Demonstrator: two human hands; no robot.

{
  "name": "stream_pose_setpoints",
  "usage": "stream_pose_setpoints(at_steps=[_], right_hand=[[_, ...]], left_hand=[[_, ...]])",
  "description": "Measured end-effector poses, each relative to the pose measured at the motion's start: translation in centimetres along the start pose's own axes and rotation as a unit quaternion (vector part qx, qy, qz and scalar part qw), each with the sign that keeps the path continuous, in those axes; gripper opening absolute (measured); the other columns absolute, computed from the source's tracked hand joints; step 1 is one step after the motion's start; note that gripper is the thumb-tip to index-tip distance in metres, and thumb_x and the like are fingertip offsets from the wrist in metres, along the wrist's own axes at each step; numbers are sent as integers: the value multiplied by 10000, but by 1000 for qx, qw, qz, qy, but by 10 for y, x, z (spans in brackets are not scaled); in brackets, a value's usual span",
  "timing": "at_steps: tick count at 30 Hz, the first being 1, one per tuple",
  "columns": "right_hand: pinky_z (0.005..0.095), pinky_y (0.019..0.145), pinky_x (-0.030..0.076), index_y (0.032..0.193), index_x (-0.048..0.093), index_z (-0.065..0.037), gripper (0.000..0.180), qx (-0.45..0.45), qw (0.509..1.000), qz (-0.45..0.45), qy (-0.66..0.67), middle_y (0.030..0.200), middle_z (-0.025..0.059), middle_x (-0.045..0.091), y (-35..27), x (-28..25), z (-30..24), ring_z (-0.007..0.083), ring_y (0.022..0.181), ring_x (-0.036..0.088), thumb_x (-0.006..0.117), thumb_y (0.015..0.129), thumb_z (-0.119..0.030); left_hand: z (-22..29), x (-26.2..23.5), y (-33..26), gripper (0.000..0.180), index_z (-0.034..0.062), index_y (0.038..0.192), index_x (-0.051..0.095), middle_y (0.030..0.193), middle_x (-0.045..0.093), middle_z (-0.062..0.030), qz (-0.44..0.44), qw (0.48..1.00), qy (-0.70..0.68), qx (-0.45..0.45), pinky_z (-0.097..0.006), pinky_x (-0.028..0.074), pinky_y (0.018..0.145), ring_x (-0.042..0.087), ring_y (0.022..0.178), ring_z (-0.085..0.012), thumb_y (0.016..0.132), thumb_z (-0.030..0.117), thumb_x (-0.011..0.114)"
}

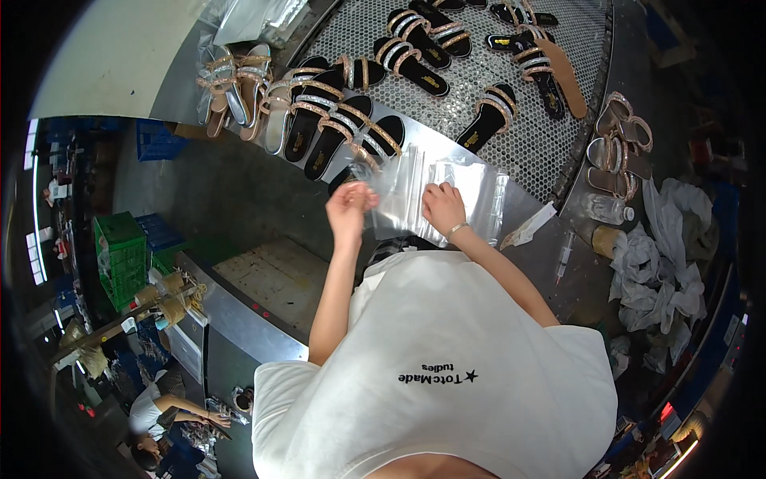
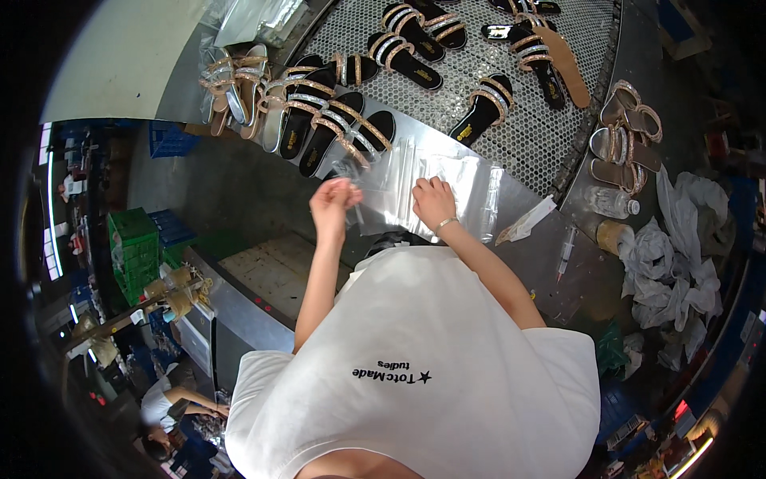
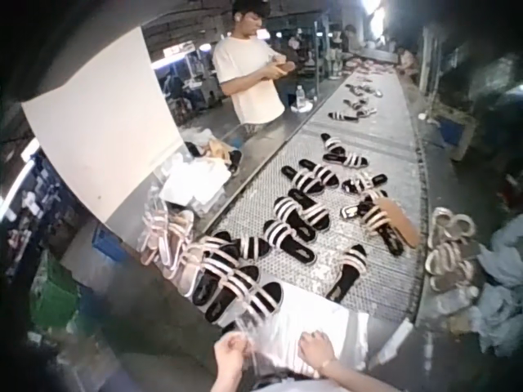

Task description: The person picks up black sandals with gold straps from a metal mesh table and places them into clear plastic bags. They handle the sandals one at a time, opening the bags and inserting the footwear before setting the packaged items aside.

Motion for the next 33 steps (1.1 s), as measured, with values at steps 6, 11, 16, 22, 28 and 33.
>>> stream_pose_setpoints(at_steps=[6,11,16,22,28,33], right_hand=[[348,809,402,800,599,-103,127,50,996,8,79,992,15,551,-6,-6,12,222,949,492,641,680,-111],[331,800,432,922,611,-59,233,108,879,200,420,990,86,574,35,-111,-30,221,909,545,713,721,-120],[253,683,458,938,619,-28,236,7,816,73,573,870,37,617,65,-156,-75,118,750,568,721,750,-129],[212,639,467,827,641,-15,114,120,810,46,572,724,15,639,95,-110,-7,63,675,575,697,768,-96],[334,801,468,910,619,-31,220,124,915,128,361,911,120,618,179,-67,74,243,844,592,687,709,-91],[351,910,394,1091,521,-25,504,151,985,86,-16,1078,160,544,223,-26,138,296,1065,460,727,660,-186]], left_hand=[[154,-31,-23,102,23,865,548,758,601,-72,191,956,-30,221,-314,555,643,629,680,-177,892,122,560],[165,-18,-38,211,51,915,512,791,604,-47,101,969,1,226,-289,538,676,624,725,-146,782,-49,642],[94,55,-21,93,36,918,551,787,583,-4,-39,986,-162,7,-212,462,687,566,743,-89,848,42,613],[103,55,4,262,89,772,439,582,352,24,-95,787,-584,-173,-248,320,510,338,527,-96,968,251,376],[114,64,26,203,85,819,441,556,300,41,-86,966,-246,-4,-224,237,435,256,453,-72,965,221,402],[64,75,43,196,44,866,556,546,351,60,-80,985,-101,-117,-190,195,412,269,449,-22,943,206,477]])
Point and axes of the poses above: each hand's wrist, its own y-axis towards the middle knuckle, its own x-axis out of the palm, z = x × y, the point moved 2 cm from there along y, towards the middle knuckle
